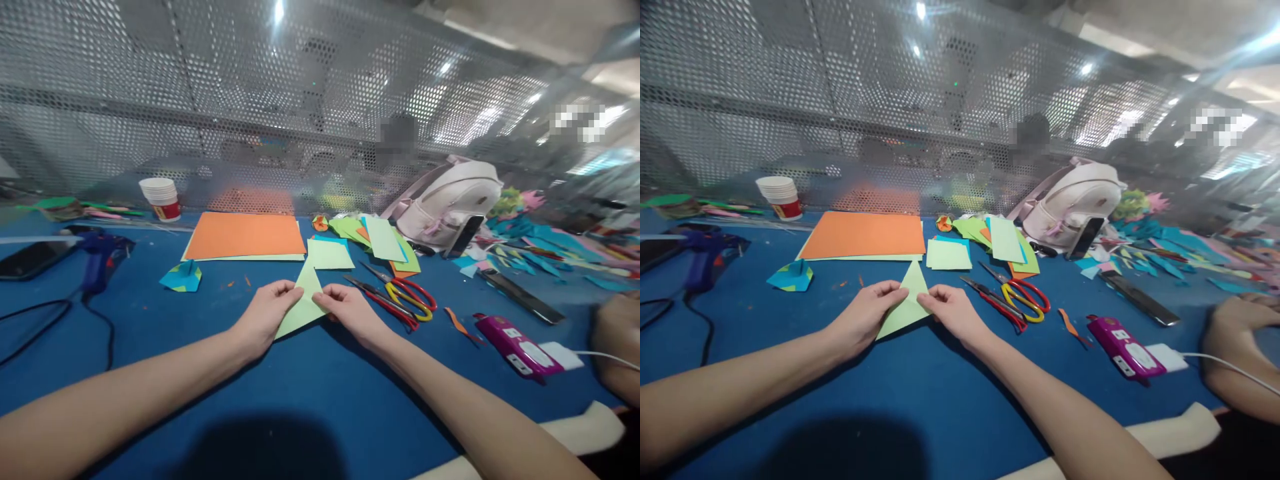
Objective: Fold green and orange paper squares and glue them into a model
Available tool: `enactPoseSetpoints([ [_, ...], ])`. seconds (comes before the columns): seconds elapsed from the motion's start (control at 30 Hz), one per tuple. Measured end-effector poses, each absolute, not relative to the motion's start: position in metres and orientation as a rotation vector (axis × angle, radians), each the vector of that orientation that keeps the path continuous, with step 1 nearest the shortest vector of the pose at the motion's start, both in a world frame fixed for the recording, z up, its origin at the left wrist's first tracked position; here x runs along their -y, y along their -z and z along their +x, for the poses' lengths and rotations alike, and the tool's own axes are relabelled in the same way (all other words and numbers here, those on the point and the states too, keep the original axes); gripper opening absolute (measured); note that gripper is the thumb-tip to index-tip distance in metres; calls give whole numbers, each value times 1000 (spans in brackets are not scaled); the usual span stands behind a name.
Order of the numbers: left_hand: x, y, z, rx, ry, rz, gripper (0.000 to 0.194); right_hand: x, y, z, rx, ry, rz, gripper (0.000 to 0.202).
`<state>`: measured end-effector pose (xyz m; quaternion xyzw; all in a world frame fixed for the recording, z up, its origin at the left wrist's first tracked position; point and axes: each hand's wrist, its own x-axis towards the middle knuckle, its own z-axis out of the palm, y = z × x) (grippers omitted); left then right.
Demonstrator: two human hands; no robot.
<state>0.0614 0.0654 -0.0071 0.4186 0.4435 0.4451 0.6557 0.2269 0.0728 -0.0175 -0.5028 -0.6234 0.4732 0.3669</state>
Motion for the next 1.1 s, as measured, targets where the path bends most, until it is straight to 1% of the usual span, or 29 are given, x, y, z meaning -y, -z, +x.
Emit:
enactPoseSetpoints([
  [0.17, -65, 14, 59, -846, -1013, 796, 22, -71, 12, 231, 1748, -1169, -1338, 30],
  [0.33, -70, 15, 59, -858, -1021, 774, 25, -66, 9, 225, 1775, -1203, -1337, 30],
  [0.6, -78, 8, 45, -927, -1262, 734, 16, -62, 11, 221, 1717, -1316, -1383, 29],
  [0.67, -78, 8, 43, -938, -1221, 728, 18, -63, 13, 224, 1684, -1295, -1391, 31],
  [0.77, -70, 11, 46, -932, -981, 810, 24, -65, 16, 227, 1597, -1238, -1371, 33],
  [0.83, -63, 14, 50, -951, -886, 878, 24, -66, 18, 227, 1500, -1239, -1329, 34],
  [0.97, -54, 19, 56, -986, -931, 883, 25, -62, 20, 220, 1292, -1396, -1236, 34],
  [1.1, -54, 21, 58, -962, -944, 896, 23, -54, 23, 210, 1276, -1451, -1197, 33],
])
